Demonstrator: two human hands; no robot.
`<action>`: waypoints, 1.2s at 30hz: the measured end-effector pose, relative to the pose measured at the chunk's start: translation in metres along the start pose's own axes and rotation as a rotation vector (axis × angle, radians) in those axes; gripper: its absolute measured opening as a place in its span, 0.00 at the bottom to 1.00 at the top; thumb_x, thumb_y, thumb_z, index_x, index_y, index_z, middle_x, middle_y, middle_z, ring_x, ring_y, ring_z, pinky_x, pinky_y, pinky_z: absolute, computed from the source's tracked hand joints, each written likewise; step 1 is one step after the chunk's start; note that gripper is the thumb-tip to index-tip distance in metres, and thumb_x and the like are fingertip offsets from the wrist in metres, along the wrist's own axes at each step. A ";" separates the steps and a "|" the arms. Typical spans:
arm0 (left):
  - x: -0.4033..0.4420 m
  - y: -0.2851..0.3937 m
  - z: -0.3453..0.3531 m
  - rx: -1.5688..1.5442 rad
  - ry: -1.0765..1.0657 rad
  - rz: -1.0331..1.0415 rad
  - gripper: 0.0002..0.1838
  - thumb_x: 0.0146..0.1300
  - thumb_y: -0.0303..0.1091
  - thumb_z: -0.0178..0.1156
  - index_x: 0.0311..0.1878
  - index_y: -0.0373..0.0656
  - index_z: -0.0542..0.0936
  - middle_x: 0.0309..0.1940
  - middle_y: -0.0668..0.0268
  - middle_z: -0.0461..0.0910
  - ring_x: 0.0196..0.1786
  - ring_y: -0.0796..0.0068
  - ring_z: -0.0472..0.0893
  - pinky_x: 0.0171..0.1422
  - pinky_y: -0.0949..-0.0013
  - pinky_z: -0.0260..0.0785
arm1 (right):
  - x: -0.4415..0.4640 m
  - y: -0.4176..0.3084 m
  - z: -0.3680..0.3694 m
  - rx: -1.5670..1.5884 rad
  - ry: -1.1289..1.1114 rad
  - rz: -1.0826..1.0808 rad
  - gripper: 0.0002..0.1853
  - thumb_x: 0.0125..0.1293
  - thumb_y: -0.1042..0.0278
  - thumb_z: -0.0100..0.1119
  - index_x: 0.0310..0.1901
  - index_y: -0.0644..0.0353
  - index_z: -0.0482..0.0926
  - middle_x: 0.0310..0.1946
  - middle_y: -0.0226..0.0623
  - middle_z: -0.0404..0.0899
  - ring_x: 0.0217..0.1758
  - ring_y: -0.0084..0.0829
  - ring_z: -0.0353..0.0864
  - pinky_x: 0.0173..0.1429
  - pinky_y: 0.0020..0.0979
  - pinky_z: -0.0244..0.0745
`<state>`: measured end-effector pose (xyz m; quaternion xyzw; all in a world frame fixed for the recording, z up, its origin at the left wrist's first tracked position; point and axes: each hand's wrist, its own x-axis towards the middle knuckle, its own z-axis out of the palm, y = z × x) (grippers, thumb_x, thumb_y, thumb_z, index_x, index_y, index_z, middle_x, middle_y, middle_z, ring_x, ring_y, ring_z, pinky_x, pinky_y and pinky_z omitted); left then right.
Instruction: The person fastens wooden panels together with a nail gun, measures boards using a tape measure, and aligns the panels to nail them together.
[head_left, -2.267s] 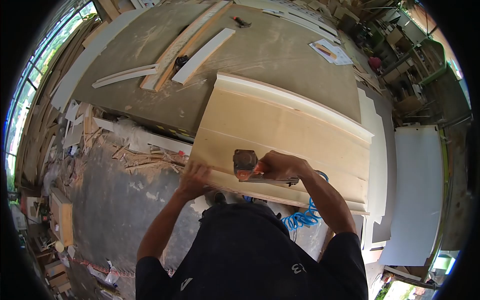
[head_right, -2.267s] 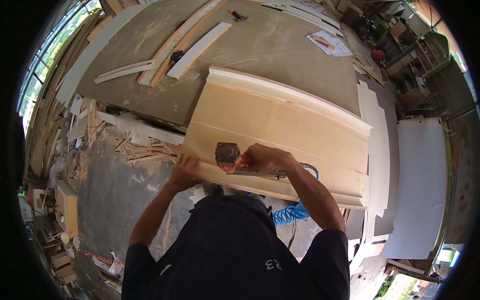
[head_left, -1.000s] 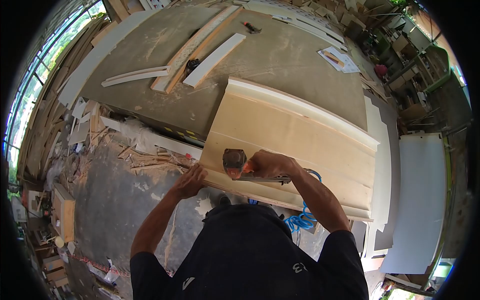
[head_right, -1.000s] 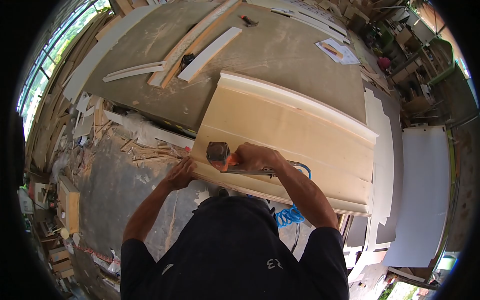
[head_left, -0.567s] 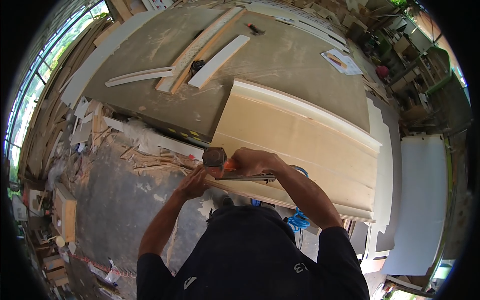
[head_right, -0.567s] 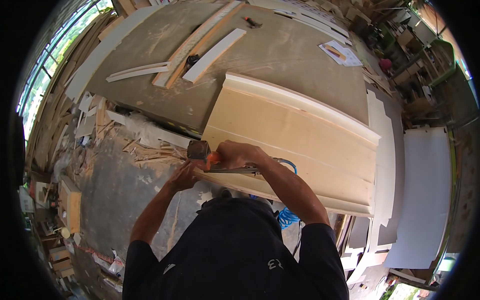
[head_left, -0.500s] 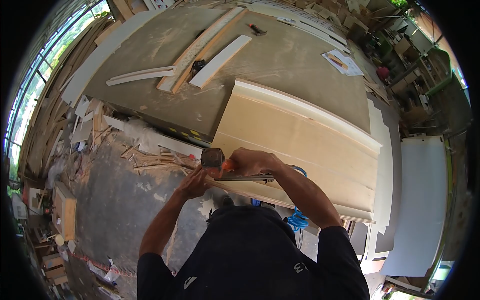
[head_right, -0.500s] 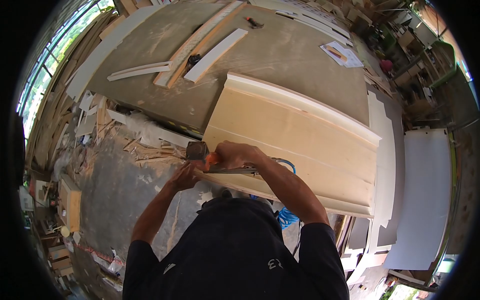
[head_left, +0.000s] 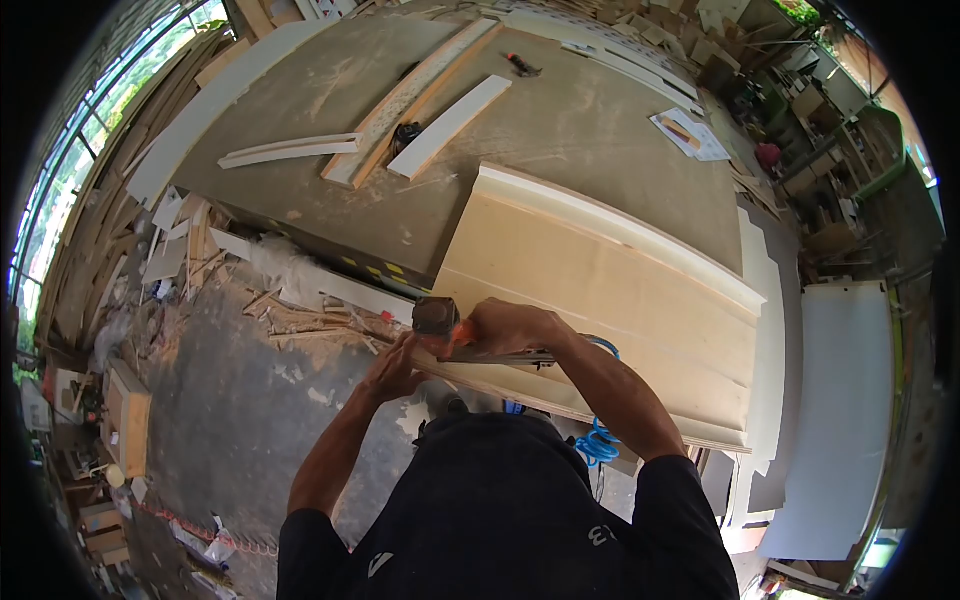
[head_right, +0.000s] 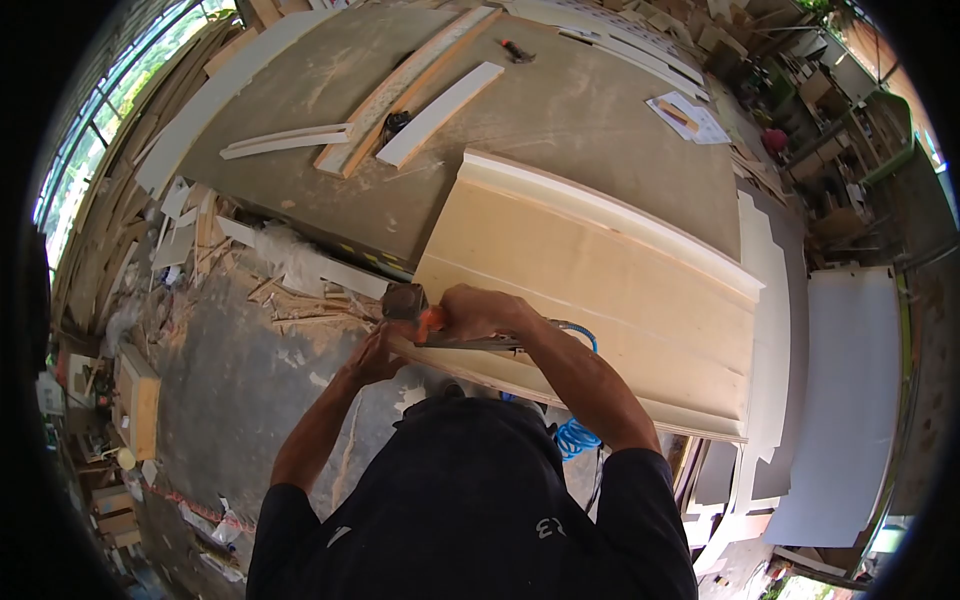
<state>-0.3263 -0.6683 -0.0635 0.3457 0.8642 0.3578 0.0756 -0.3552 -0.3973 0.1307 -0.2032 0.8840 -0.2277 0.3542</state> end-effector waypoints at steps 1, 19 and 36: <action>0.002 0.003 -0.002 -0.009 0.025 0.034 0.43 0.51 0.38 0.78 0.64 0.34 0.63 0.59 0.44 0.74 0.63 0.41 0.76 0.62 0.49 0.74 | -0.003 0.000 -0.002 0.014 0.006 0.026 0.18 0.57 0.57 0.67 0.41 0.65 0.85 0.33 0.48 0.86 0.36 0.45 0.85 0.45 0.43 0.76; 0.004 0.007 -0.003 -0.016 0.231 0.204 0.58 0.43 0.35 0.82 0.74 0.39 0.55 0.60 0.40 0.67 0.62 0.36 0.70 0.66 0.46 0.70 | 0.014 0.034 0.011 0.065 0.109 -0.040 0.24 0.59 0.46 0.65 0.35 0.66 0.85 0.28 0.50 0.84 0.32 0.46 0.84 0.41 0.45 0.75; -0.005 -0.006 0.021 -0.260 0.446 0.036 0.71 0.31 0.37 0.88 0.75 0.33 0.48 0.64 0.44 0.64 0.67 0.41 0.67 0.69 0.47 0.66 | 0.041 -0.013 -0.005 0.040 -0.008 -0.054 0.17 0.55 0.60 0.65 0.38 0.68 0.84 0.29 0.48 0.85 0.34 0.44 0.85 0.42 0.43 0.77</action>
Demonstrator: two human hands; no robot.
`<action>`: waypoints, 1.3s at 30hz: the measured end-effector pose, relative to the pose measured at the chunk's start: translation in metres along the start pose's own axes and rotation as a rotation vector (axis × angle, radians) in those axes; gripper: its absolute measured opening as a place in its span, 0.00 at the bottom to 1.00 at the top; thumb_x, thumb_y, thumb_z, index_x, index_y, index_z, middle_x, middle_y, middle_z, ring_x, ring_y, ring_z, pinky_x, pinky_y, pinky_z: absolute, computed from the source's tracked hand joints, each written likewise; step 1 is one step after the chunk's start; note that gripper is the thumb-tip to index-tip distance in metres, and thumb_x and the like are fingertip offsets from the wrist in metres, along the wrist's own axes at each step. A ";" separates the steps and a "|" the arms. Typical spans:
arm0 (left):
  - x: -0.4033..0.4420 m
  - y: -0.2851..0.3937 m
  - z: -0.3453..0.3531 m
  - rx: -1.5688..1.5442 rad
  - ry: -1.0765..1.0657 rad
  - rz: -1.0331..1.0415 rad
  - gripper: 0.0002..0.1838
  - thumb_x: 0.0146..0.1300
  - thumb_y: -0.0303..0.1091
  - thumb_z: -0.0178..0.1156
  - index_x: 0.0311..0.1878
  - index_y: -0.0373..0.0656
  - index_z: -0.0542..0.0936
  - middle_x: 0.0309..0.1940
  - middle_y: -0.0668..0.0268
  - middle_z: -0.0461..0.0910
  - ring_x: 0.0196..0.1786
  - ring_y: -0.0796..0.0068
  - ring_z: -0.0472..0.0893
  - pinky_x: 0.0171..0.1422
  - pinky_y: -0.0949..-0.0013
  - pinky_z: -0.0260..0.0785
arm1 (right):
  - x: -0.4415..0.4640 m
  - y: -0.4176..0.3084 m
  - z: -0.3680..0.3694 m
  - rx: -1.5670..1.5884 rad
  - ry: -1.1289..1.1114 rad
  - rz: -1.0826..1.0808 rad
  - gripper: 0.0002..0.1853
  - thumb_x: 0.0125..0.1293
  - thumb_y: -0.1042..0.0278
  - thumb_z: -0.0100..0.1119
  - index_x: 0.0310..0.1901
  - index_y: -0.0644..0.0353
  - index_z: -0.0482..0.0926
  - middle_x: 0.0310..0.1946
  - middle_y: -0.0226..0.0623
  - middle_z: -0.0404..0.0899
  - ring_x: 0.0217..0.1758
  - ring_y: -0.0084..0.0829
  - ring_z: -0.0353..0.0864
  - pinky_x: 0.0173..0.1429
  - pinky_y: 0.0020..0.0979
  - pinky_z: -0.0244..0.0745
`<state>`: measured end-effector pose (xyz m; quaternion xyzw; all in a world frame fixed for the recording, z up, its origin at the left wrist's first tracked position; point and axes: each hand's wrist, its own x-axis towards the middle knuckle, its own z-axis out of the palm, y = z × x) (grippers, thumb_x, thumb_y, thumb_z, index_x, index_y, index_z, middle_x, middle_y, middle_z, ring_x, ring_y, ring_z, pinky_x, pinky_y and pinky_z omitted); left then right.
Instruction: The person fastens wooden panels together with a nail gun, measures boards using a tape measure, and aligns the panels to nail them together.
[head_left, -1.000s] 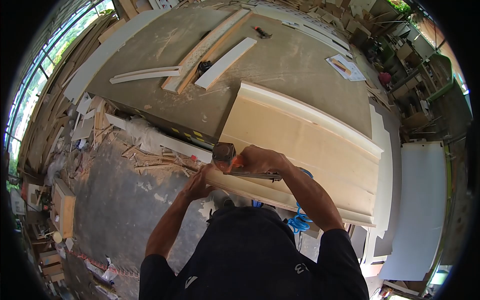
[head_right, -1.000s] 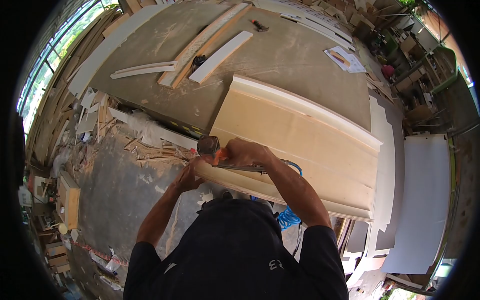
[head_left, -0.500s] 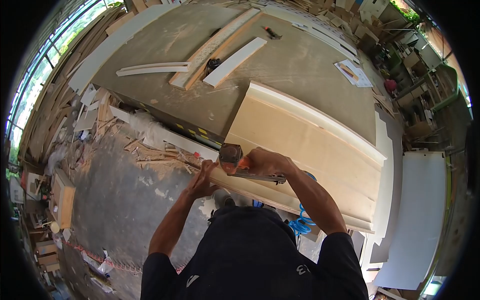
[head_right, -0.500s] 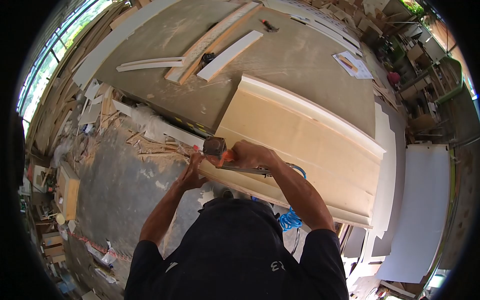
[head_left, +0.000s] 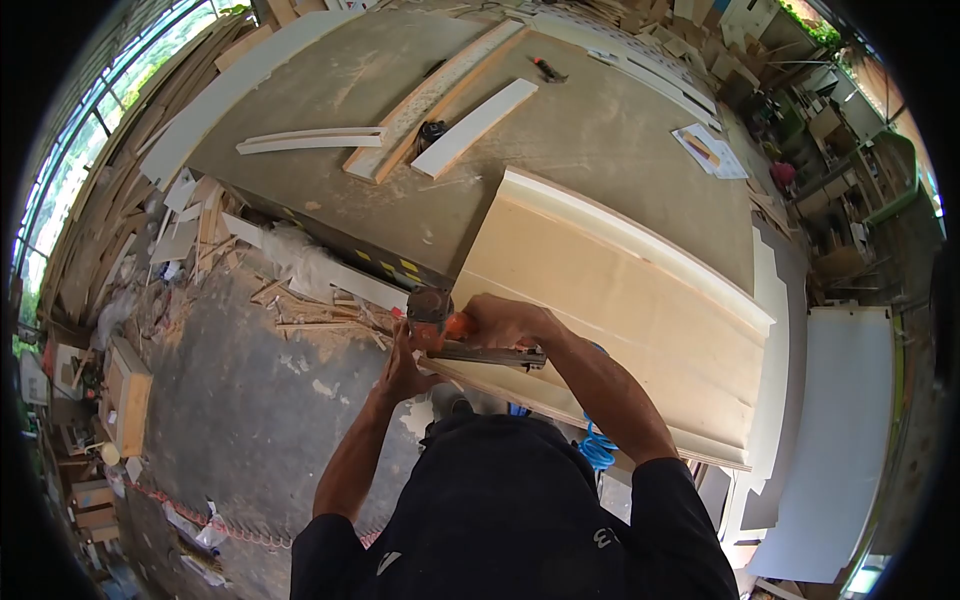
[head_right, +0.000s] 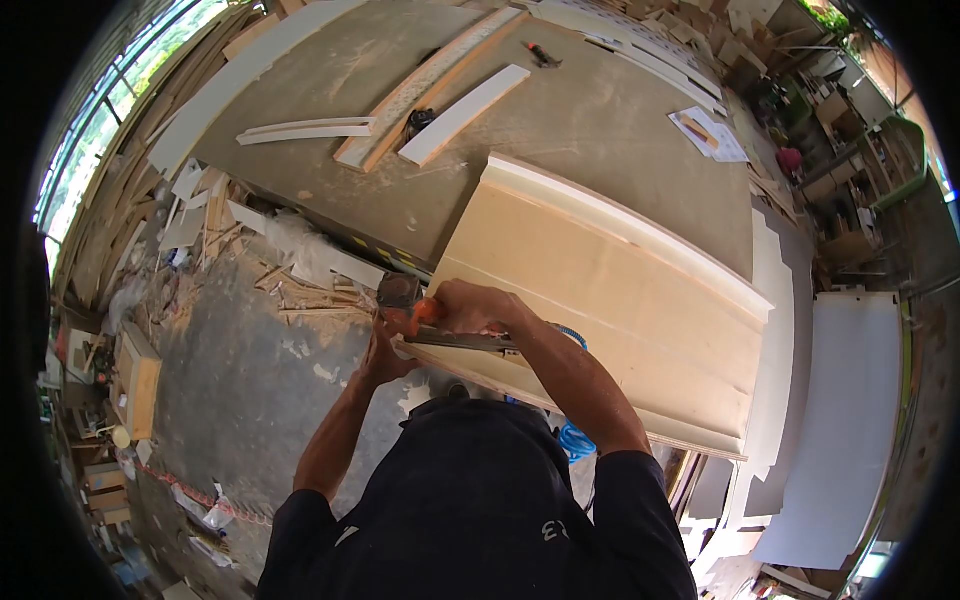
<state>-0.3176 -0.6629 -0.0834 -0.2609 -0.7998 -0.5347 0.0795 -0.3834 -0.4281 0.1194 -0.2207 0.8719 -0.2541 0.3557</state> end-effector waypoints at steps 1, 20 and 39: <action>-0.001 -0.006 0.001 0.019 -0.014 0.001 0.74 0.30 0.37 0.88 0.76 0.33 0.45 0.66 0.43 0.63 0.69 0.40 0.66 0.71 0.46 0.64 | -0.003 -0.003 -0.002 0.005 -0.033 0.027 0.15 0.56 0.63 0.64 0.38 0.67 0.84 0.28 0.46 0.84 0.32 0.43 0.84 0.41 0.43 0.76; 0.013 0.020 -0.009 0.169 -0.059 0.092 0.80 0.31 0.33 0.88 0.79 0.38 0.35 0.63 0.48 0.75 0.69 0.49 0.70 0.70 0.51 0.68 | 0.012 0.030 0.007 0.044 -0.004 0.074 0.15 0.55 0.63 0.64 0.40 0.65 0.84 0.28 0.46 0.84 0.31 0.42 0.81 0.41 0.42 0.75; 0.032 0.067 -0.015 0.166 -0.245 -0.076 0.58 0.37 0.41 0.85 0.72 0.41 0.63 0.66 0.45 0.67 0.71 0.41 0.63 0.75 0.41 0.56 | -0.134 0.016 0.036 0.033 0.362 0.155 0.20 0.58 0.60 0.66 0.48 0.64 0.81 0.39 0.55 0.84 0.47 0.53 0.85 0.52 0.47 0.78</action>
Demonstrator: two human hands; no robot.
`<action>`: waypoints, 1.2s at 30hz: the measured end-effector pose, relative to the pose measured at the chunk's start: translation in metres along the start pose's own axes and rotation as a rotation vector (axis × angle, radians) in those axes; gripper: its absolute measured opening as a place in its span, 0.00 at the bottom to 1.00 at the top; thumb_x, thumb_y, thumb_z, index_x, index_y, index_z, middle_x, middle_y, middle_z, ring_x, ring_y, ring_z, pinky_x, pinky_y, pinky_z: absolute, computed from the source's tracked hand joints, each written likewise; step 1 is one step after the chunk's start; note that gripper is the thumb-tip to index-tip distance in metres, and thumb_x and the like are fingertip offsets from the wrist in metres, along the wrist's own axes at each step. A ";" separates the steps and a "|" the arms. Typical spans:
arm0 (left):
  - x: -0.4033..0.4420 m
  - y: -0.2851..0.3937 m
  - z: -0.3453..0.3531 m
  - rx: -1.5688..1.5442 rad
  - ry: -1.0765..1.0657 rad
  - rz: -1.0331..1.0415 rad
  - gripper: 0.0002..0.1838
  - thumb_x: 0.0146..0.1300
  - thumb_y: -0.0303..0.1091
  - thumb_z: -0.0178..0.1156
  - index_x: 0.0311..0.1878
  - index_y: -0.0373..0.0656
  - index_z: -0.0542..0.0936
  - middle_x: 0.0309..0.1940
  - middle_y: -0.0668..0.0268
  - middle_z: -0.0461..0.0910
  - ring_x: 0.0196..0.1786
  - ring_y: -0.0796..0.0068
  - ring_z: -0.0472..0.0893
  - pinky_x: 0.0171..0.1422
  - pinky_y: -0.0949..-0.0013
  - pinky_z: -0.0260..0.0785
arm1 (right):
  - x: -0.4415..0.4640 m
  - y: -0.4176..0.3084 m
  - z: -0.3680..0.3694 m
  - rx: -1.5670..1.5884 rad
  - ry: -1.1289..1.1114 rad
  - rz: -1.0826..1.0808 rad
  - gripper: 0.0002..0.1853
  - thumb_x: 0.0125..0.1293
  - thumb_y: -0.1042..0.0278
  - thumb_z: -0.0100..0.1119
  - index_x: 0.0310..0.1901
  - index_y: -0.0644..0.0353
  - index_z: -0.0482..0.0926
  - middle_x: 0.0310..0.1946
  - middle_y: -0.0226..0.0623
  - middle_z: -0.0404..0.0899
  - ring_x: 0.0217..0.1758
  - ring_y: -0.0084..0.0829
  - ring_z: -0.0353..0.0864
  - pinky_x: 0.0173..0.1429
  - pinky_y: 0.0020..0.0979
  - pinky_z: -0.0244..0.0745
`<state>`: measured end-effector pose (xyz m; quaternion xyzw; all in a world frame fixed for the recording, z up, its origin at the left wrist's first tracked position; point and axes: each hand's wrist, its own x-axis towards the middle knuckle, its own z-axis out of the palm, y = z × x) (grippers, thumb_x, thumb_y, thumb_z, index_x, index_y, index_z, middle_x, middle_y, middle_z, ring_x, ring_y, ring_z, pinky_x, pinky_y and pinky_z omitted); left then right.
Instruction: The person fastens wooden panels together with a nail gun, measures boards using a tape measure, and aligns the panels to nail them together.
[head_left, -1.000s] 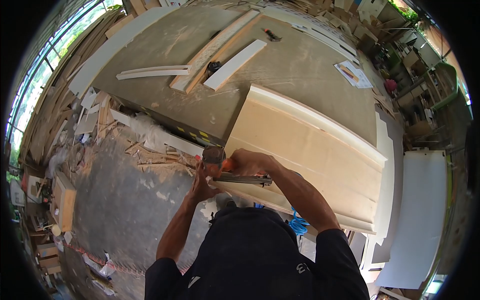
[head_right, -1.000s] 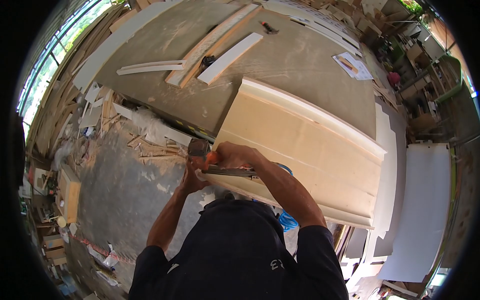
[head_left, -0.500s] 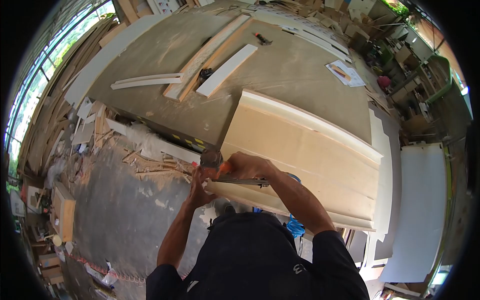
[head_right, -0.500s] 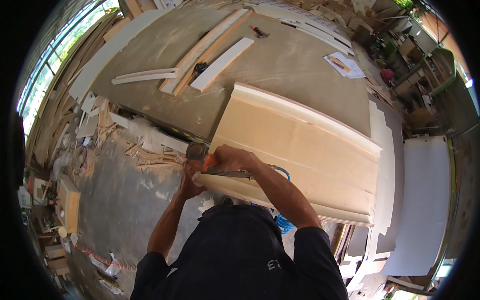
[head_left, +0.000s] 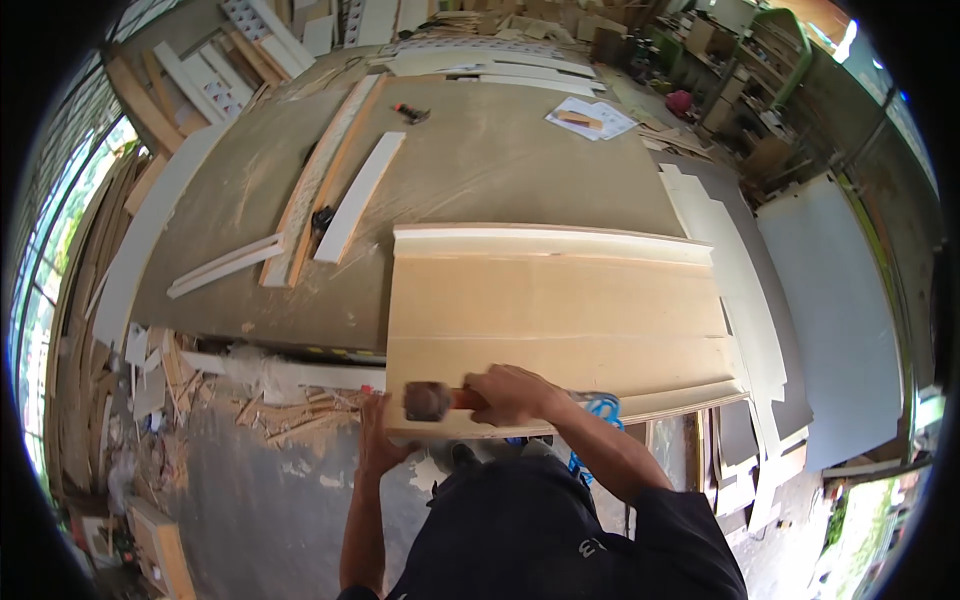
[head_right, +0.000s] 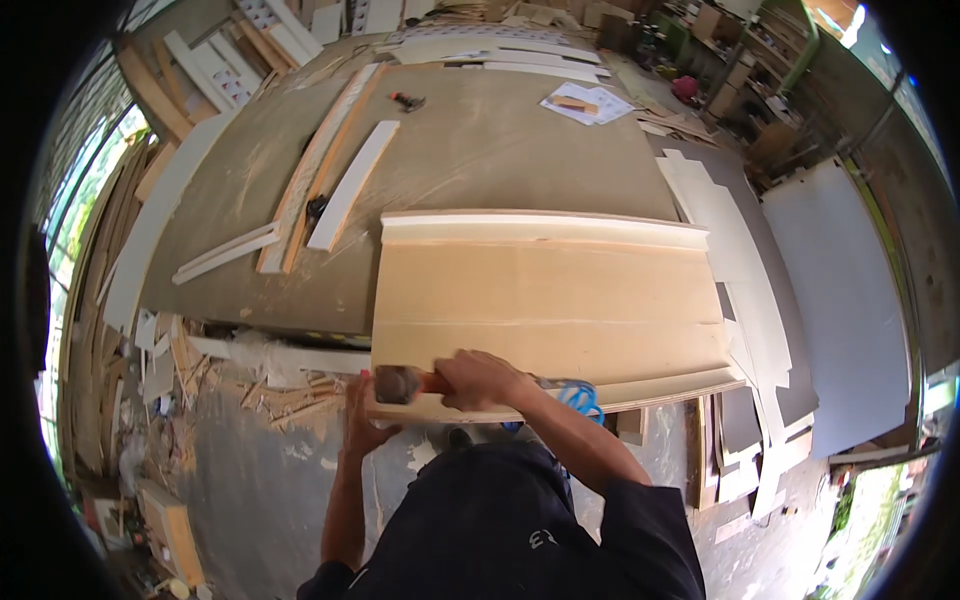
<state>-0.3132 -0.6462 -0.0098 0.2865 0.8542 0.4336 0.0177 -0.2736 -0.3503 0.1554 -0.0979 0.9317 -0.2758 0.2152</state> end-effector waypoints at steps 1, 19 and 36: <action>0.002 0.010 -0.002 0.096 0.000 0.037 0.55 0.39 0.47 0.84 0.70 0.41 0.66 0.66 0.45 0.67 0.71 0.41 0.63 0.75 0.41 0.56 | -0.024 0.003 -0.009 -0.001 0.016 0.075 0.20 0.57 0.59 0.67 0.47 0.64 0.81 0.39 0.55 0.84 0.47 0.53 0.85 0.52 0.47 0.78; 0.271 0.099 0.124 -0.007 -0.115 0.255 0.24 0.60 0.38 0.72 0.53 0.35 0.76 0.48 0.51 0.77 0.54 0.49 0.78 0.59 0.51 0.70 | -0.311 0.142 0.220 0.578 1.502 1.417 0.14 0.58 0.62 0.68 0.33 0.66 0.80 0.22 0.32 0.79 0.26 0.23 0.75 0.32 0.33 0.72; 0.481 0.150 0.337 0.625 -0.680 0.054 0.56 0.48 0.79 0.65 0.61 0.30 0.78 0.62 0.40 0.76 0.68 0.46 0.75 0.71 0.52 0.68 | -0.372 0.264 0.315 1.070 1.648 1.828 0.12 0.53 0.64 0.64 0.28 0.67 0.80 0.19 0.34 0.77 0.24 0.26 0.75 0.32 0.34 0.72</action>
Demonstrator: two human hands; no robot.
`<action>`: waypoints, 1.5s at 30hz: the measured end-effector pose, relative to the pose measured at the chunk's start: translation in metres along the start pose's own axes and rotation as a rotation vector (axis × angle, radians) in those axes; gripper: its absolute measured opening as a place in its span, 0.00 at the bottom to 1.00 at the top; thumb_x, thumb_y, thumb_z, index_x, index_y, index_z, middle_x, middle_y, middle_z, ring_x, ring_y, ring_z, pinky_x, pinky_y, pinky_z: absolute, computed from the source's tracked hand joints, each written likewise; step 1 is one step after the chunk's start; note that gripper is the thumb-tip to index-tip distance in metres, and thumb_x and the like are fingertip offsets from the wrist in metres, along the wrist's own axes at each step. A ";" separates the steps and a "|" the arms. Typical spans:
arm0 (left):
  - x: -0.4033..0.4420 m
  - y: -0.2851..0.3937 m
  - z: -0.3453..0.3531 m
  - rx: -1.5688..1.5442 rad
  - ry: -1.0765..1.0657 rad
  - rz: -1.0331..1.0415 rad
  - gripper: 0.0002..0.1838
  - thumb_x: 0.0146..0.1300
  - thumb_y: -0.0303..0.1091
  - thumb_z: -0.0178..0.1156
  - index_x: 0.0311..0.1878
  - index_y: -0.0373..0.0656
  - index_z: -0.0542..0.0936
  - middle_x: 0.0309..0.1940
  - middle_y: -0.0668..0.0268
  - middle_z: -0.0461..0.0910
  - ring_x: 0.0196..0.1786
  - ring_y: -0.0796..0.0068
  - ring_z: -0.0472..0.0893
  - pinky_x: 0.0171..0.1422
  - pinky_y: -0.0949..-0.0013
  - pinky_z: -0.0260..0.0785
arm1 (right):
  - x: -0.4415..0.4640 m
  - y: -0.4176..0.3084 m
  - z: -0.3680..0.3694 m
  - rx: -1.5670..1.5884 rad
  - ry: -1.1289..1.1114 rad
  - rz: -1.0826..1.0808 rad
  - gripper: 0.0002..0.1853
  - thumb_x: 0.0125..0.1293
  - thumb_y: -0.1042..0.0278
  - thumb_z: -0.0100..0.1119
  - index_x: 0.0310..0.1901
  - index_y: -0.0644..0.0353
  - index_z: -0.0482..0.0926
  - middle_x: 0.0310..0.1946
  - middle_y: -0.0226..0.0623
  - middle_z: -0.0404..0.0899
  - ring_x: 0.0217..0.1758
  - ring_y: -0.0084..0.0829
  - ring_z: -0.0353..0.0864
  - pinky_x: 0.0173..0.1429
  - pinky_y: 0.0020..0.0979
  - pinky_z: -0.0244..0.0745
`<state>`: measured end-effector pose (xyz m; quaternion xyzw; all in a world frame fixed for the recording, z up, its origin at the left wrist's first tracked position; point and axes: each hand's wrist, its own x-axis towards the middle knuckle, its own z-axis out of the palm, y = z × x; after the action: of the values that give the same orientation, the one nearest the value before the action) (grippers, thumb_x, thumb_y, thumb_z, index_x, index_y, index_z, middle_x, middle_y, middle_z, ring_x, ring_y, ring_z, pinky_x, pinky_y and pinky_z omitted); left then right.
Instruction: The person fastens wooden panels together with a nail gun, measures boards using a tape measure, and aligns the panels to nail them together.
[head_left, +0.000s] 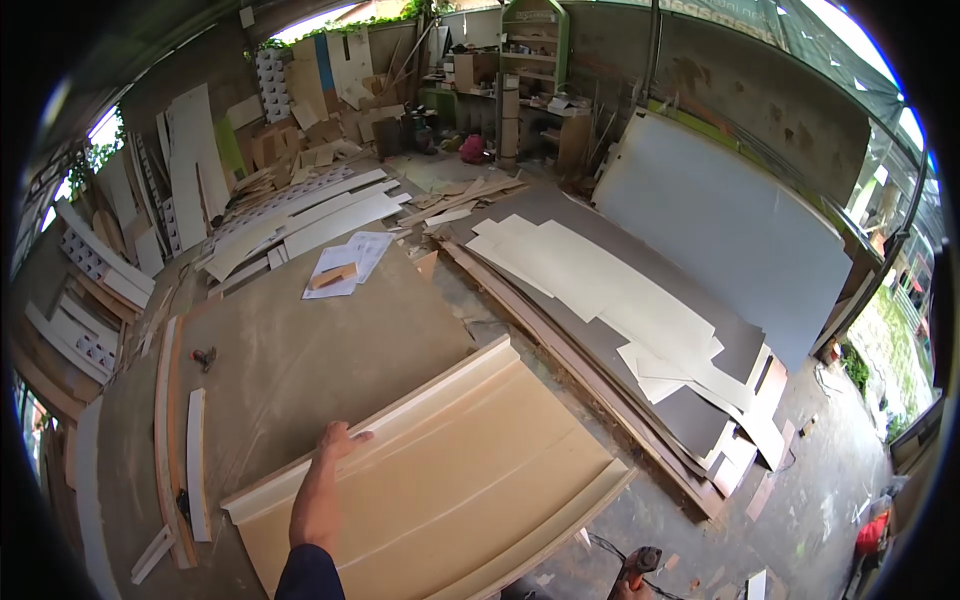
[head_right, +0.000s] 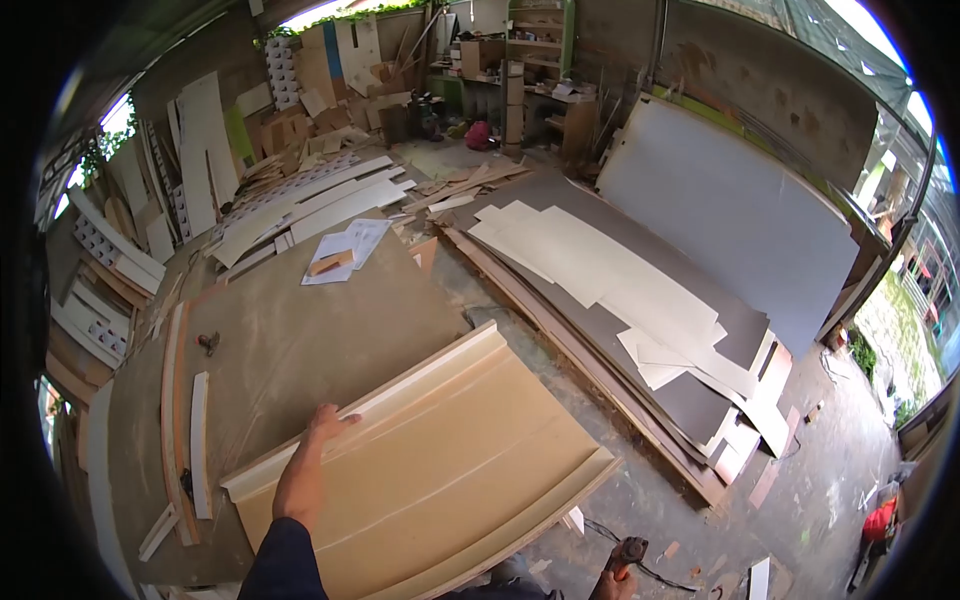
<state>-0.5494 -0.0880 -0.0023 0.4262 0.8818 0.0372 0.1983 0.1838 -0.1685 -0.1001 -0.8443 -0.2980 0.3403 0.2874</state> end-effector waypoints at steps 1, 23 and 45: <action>-0.001 -0.002 -0.003 0.015 -0.051 -0.021 0.56 0.48 0.80 0.64 0.59 0.29 0.79 0.60 0.40 0.78 0.65 0.45 0.77 0.71 0.51 0.68 | 0.003 0.001 0.000 -0.009 -0.005 0.000 0.12 0.52 0.65 0.64 0.28 0.67 0.80 0.19 0.34 0.77 0.24 0.26 0.76 0.32 0.34 0.72; -0.246 0.050 -0.109 -0.001 0.111 0.211 0.41 0.34 0.38 0.74 0.57 0.36 0.73 0.48 0.40 0.81 0.54 0.37 0.79 0.60 0.46 0.70 | 0.055 0.003 0.019 -0.181 -0.265 -0.221 0.12 0.53 0.67 0.64 0.32 0.69 0.79 0.21 0.35 0.77 0.22 0.29 0.75 0.29 0.37 0.73; -0.745 0.011 0.047 -0.037 0.629 -0.233 0.32 0.32 0.35 0.70 0.47 0.36 0.75 0.36 0.49 0.77 0.41 0.39 0.76 0.47 0.47 0.68 | -0.015 -0.071 -0.002 0.139 -0.350 -0.677 0.10 0.65 0.63 0.58 0.36 0.63 0.77 0.21 0.30 0.71 0.23 0.24 0.70 0.28 0.31 0.66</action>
<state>-0.1074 -0.6574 0.1938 0.2867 0.9418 0.1600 -0.0727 0.1549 -0.1324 -0.0439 -0.6059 -0.5805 0.3844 0.3850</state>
